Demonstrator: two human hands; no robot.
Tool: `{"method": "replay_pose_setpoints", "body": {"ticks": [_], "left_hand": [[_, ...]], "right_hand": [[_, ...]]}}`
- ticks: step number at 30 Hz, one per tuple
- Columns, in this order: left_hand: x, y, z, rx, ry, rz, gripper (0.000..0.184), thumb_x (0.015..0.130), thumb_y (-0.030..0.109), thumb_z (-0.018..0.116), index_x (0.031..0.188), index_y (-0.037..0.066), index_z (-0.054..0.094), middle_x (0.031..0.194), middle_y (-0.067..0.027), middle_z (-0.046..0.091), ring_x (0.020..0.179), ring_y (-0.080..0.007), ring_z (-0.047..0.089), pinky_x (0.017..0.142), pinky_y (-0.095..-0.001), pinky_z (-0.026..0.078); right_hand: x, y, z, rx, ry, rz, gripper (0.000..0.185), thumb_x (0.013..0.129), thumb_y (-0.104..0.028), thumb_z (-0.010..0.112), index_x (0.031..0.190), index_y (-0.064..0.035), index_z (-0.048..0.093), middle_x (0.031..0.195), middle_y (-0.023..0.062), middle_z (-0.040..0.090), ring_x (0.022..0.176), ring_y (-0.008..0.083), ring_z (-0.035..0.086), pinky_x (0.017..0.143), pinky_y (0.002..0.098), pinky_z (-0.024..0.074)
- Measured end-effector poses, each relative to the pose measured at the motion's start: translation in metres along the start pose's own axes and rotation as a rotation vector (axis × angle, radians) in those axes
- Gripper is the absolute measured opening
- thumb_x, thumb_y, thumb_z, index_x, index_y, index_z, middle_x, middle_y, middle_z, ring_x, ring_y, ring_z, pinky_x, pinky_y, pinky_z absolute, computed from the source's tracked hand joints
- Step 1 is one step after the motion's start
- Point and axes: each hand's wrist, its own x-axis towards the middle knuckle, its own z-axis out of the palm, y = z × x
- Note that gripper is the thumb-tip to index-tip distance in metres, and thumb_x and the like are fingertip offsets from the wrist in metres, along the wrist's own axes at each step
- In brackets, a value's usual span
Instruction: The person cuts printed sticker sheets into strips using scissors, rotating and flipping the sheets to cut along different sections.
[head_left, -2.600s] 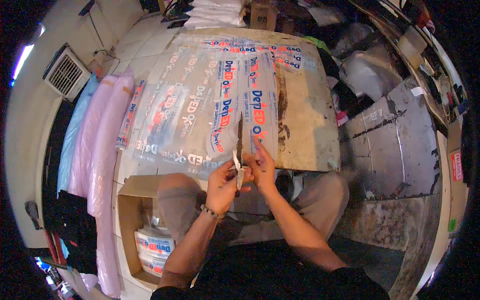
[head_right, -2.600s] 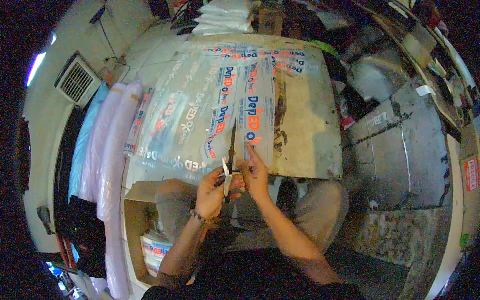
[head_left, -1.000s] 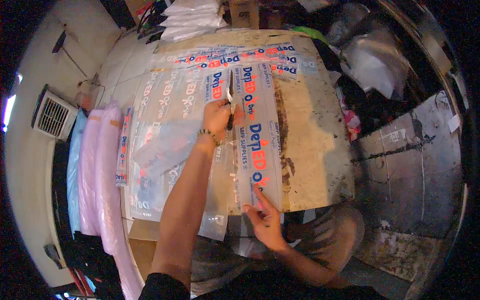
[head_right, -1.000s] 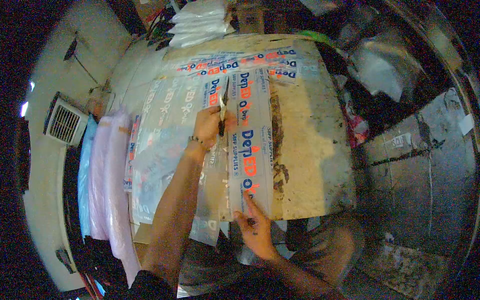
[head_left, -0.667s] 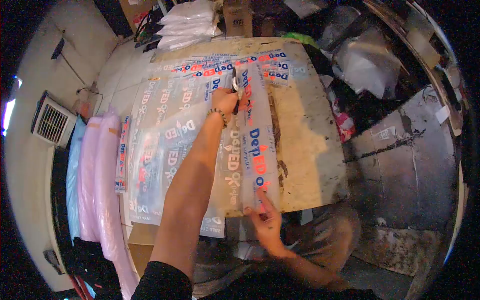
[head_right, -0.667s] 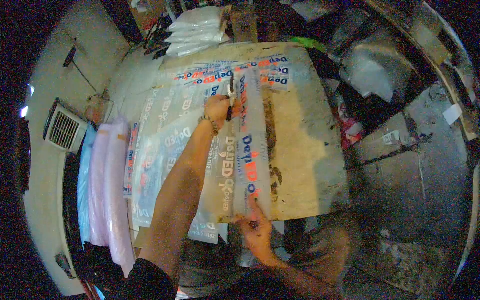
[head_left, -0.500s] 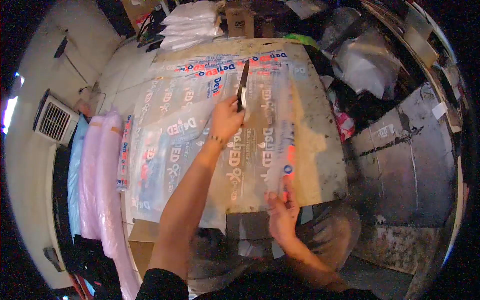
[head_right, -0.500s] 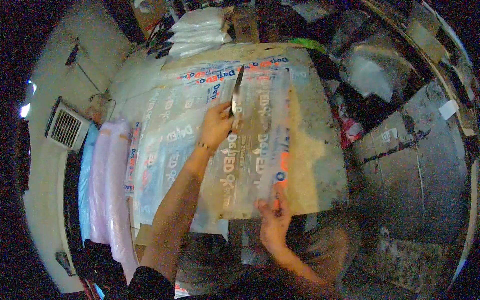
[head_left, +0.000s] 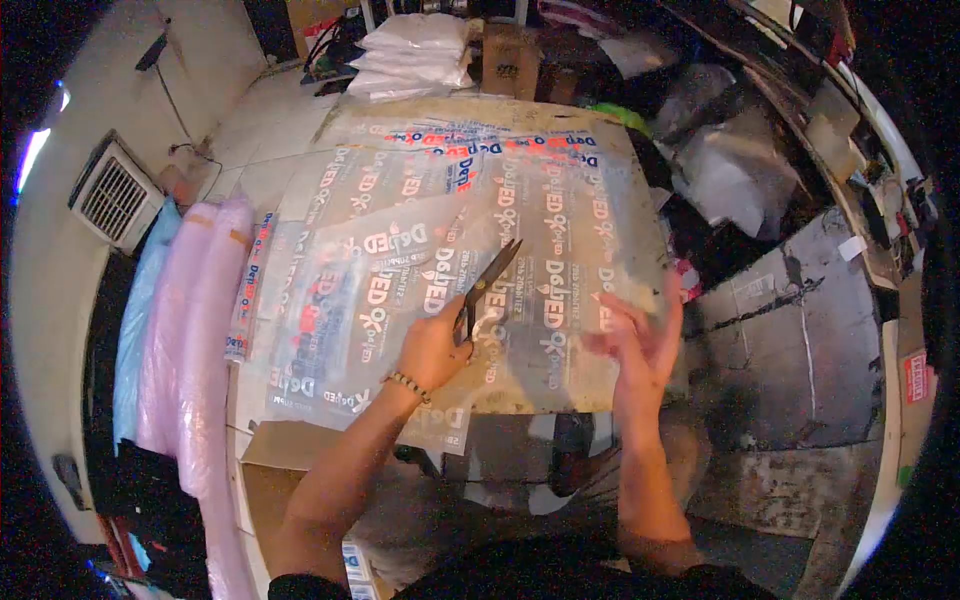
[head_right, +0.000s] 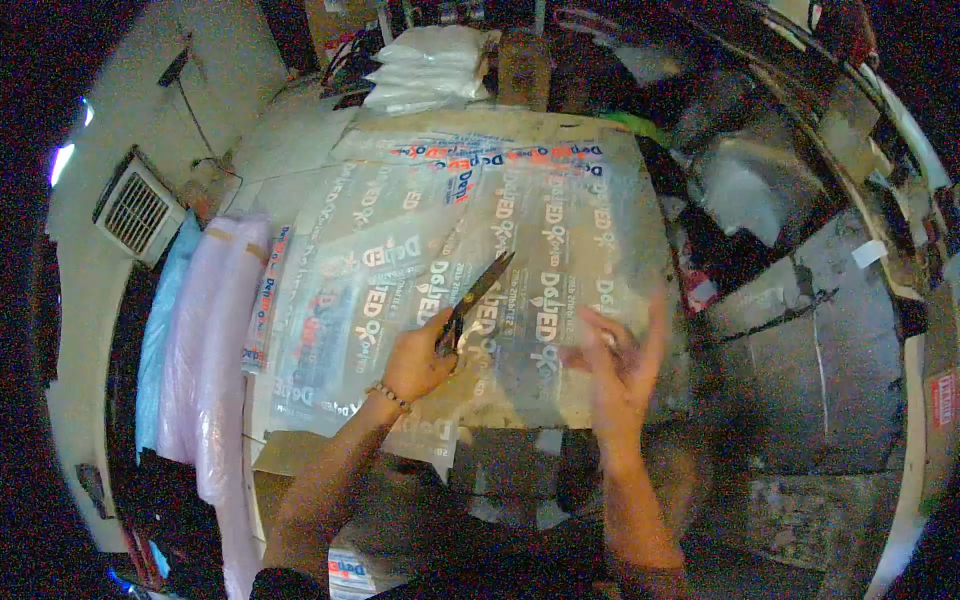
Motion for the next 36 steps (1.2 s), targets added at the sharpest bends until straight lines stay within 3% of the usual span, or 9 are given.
{"method": "replay_pose_setpoints", "body": {"ticks": [3,5,9,13,17,26,28,30,36], "left_hand": [[-0.002,-0.001,-0.001,0.016,-0.011,0.019,0.060,0.072,0.013,0.066,0.129,0.003,0.051,0.082,-0.0238,0.065,0.075,-0.0416,0.064,0.068,-0.0488,0.052],[-0.001,0.004,0.000,0.035,0.000,0.028,0.063,0.070,0.012,0.069,0.128,-0.001,0.051,0.080,-0.0237,0.066,0.071,-0.0402,0.065,0.067,-0.0486,0.053],[-0.006,0.002,0.001,0.092,-0.016,0.053,0.065,0.071,0.013,0.069,0.130,0.000,0.049,0.078,-0.0226,0.067,0.070,-0.0406,0.065,0.065,-0.0483,0.053],[-0.005,0.003,0.000,0.092,-0.034,0.039,0.066,0.072,0.016,0.069,0.132,0.000,0.046,0.078,-0.0228,0.066,0.070,-0.0407,0.065,0.064,-0.0488,0.052],[-0.003,-0.003,-0.003,0.132,-0.075,0.068,0.070,0.073,0.015,0.070,0.136,0.001,0.043,0.084,-0.0215,0.067,0.071,-0.0393,0.065,0.063,-0.0481,0.053],[-0.005,-0.015,-0.002,0.063,-0.086,0.052,0.069,0.077,0.013,0.067,0.140,0.009,0.040,0.084,-0.0226,0.067,0.073,-0.0402,0.066,0.061,-0.0494,0.053],[-0.003,-0.016,0.000,0.008,-0.113,0.040,0.069,0.076,0.011,0.067,0.140,0.007,0.040,0.088,-0.0227,0.067,0.075,-0.0407,0.066,0.063,-0.0493,0.053],[0.000,-0.006,-0.012,0.000,-0.191,-0.019,0.071,0.075,0.010,0.068,0.140,0.005,0.039,0.095,-0.0231,0.066,0.080,-0.0410,0.065,0.067,-0.0490,0.054],[0.001,-0.003,-0.014,-0.013,-0.228,-0.022,0.076,0.074,0.012,0.070,0.142,0.005,0.036,0.105,-0.0238,0.064,0.085,-0.0413,0.064,0.072,-0.0485,0.053]], "right_hand": [[0.077,0.005,0.047,-0.440,-0.339,-0.203,0.057,0.084,-0.004,0.068,0.136,-0.0058,0.047,0.130,0.0118,0.056,0.098,0.0206,0.064,0.077,0.0317,0.0559],[0.138,0.048,0.085,-0.862,-0.432,-0.717,0.060,0.073,-0.011,0.076,0.129,-0.0087,0.055,0.136,0.0143,0.052,0.118,0.0334,0.054,0.103,0.0440,0.0430],[0.220,0.102,0.138,-1.353,-0.662,-0.900,0.055,0.071,-0.014,0.073,0.124,-0.0133,0.060,0.136,0.0159,0.051,0.130,0.0370,0.042,0.112,0.0465,0.0312],[0.271,0.122,0.195,-1.459,-1.033,-0.849,0.036,0.075,-0.020,0.068,0.111,-0.0161,0.067,0.115,0.0153,0.064,0.122,0.0350,0.053,0.103,0.0479,0.0413],[0.304,0.099,0.269,-1.342,-0.963,-1.014,0.015,0.079,-0.019,0.061,0.089,-0.0084,0.065,0.083,0.0159,0.067,0.080,0.0326,0.068,0.065,0.0474,0.0528],[0.352,0.005,0.333,-1.437,-0.362,-1.599,0.019,0.084,-0.019,0.060,0.097,-0.0148,0.072,0.094,0.0069,0.069,0.098,0.0272,0.064,0.080,0.0417,0.0527],[0.399,0.032,0.314,-1.324,-0.470,-1.660,0.023,0.084,-0.016,0.066,0.105,-0.0056,0.067,0.106,0.0183,0.067,0.097,0.0320,0.065,0.086,0.0388,0.0521],[0.407,0.045,0.265,-1.439,-0.382,-1.780,0.019,0.084,-0.021,0.059,0.098,-0.0168,0.071,0.093,0.0040,0.067,0.104,0.0241,0.058,0.084,0.0395,0.0474],[0.405,0.123,0.143,-1.951,-0.526,-1.204,0.035,0.081,-0.017,0.057,0.115,-0.0113,0.065,0.116,0.0071,0.059,0.114,0.0235,0.050,0.091,0.0363,0.0426]]}}
